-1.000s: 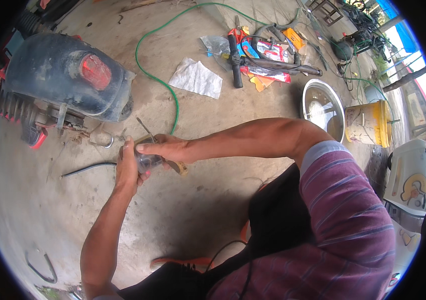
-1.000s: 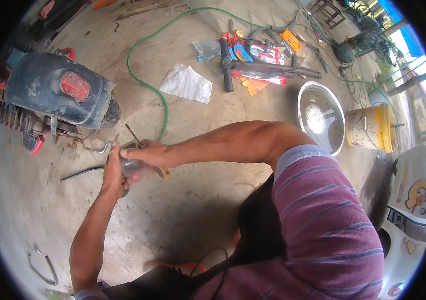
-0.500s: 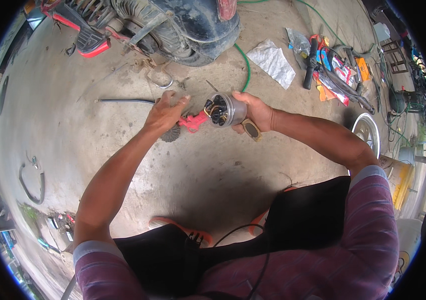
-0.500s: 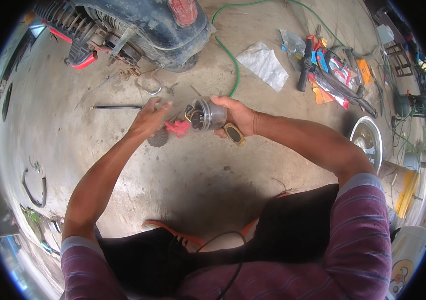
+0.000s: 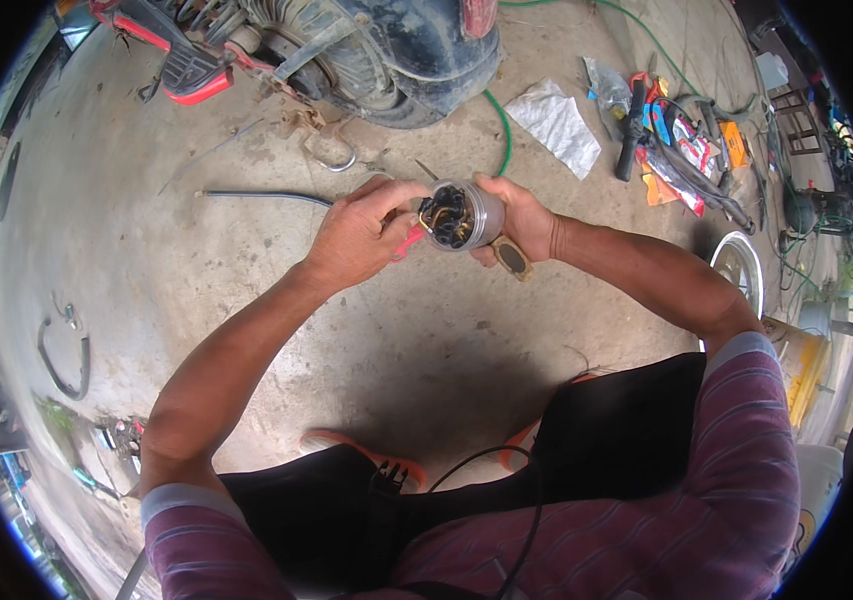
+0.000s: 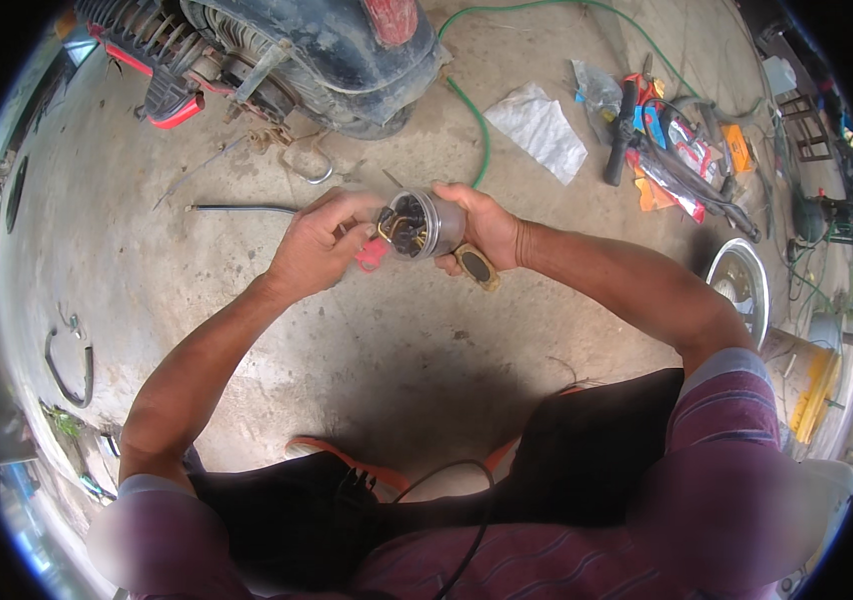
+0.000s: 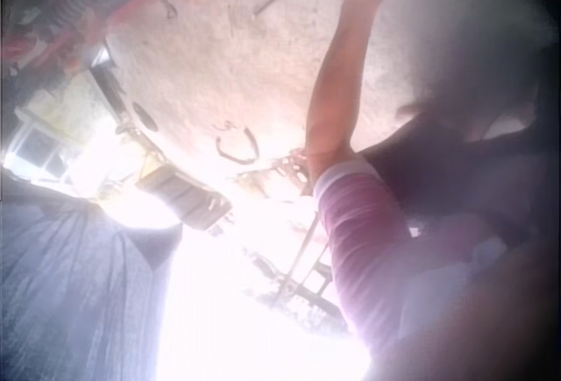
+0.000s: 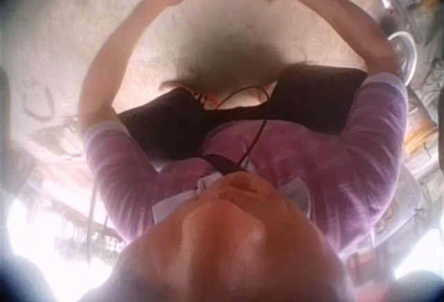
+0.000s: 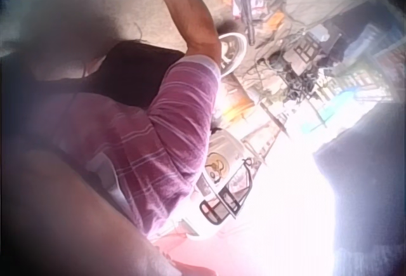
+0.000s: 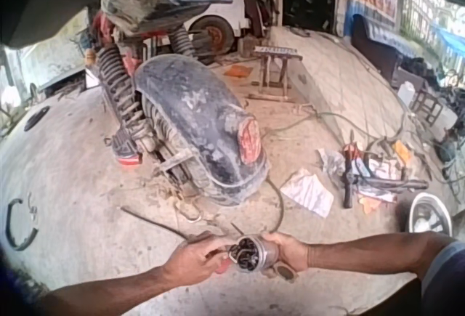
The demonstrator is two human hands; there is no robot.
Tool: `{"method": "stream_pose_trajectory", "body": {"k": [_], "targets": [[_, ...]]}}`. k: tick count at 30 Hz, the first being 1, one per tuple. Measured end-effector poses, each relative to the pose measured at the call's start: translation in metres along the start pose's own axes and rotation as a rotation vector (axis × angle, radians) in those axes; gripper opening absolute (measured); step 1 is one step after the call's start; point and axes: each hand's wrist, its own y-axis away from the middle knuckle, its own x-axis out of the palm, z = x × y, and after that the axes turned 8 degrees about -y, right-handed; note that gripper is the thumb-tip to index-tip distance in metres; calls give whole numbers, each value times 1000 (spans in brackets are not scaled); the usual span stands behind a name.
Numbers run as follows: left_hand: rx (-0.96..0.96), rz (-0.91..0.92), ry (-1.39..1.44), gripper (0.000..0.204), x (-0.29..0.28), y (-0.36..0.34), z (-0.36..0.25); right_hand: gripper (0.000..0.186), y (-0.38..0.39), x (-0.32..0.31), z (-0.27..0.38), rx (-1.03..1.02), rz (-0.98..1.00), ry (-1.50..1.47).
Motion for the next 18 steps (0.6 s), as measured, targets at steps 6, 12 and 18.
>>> {"method": "stream_pose_trajectory", "body": {"k": [6,12,18], "targets": [[123,39,-224,28,-3,0,-8,69,2,11,-2,14,-40,-15],[13,125,-16,13,-2,-6,-3,72,3,6,-7,24,5,32],[-259,124,272,10,-11,-6,7,66,2,2,-9,58,-28,-32]]}}
